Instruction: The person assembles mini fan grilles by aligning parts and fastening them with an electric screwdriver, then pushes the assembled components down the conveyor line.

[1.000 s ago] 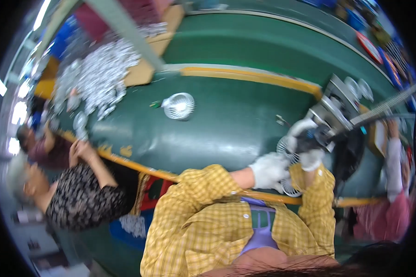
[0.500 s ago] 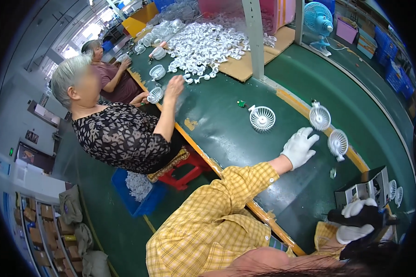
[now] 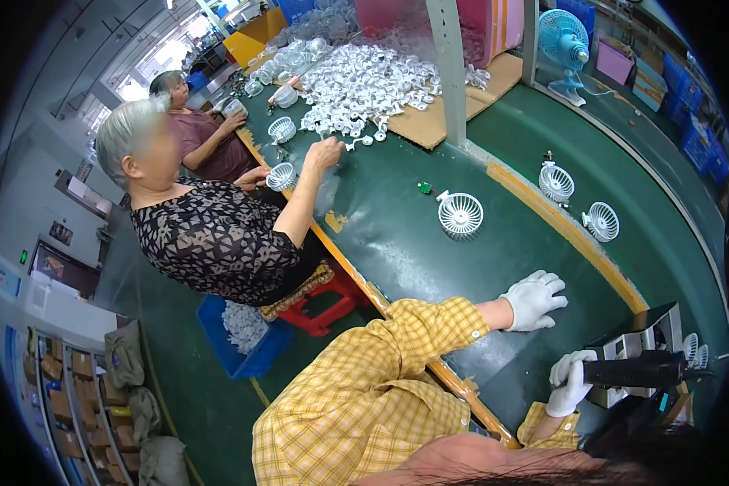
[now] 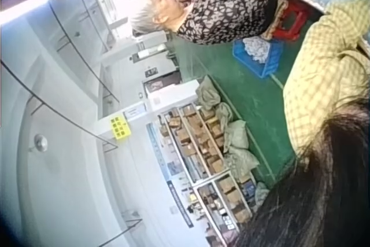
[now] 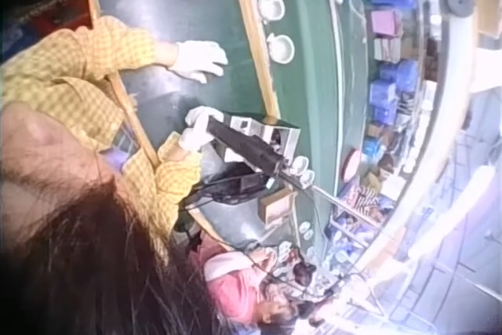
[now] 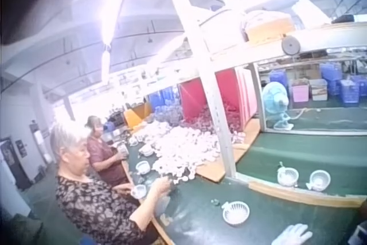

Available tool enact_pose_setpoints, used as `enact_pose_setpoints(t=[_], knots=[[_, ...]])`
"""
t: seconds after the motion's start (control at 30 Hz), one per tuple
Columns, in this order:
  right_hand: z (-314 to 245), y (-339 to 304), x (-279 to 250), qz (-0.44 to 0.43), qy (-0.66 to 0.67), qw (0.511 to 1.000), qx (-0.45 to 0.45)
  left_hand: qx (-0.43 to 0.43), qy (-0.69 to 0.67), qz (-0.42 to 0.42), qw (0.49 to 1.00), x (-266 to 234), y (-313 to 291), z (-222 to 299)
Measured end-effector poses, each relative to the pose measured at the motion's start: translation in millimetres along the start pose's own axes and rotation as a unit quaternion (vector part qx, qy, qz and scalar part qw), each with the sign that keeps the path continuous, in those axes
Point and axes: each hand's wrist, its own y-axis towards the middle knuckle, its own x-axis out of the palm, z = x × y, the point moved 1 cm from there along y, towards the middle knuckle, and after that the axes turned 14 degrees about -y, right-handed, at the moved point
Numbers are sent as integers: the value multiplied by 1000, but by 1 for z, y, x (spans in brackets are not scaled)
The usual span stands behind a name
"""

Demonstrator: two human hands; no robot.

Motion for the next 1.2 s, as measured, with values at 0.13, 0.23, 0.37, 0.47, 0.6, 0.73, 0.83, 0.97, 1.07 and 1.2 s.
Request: enact_pose_setpoints(t=[0.13, 0.23, 0.37, 0.47, 0.6, 0.73, 0.83, 0.97, 1.07, 1.2], knots=[[0, 1, -3, 23, -19, 999, 13, -5, -1, -8, 1000, -2, 1, 0], [5, 0, -2, 24, -15, 1000, 4, -12, -6, -13, 1000, -3, 1, 1], [8, -1, -4, 29, -18, 999, 9, -10, -1, -12, 1000, -2, 1, 0], [8, 0, -4, 33, -21, 999, 16, -7, 2, -14, 1000, -3, 1, 1], [8, 0, -4, 42, -29, 998, 25, -11, 1, -21, 1000, -3, 2, 0], [10, 0, -5, 49, -29, 998, 27, -15, 6, -28, 999, -3, 2, 1], [9, 0, -4, 53, -25, 998, 26, -20, 11, -34, 999, -3, 1, 1], [9, 0, -4, 58, -29, 998, 21, -18, 15, -32, 999, -3, 1, 2], [9, 0, -4, 55, -21, 998, 24, -16, 16, -31, 999, -2, 1, 2], [9, 1, -4, 58, -19, 998, 24, -16, 15, -30, 999, -5, 1, 3]])
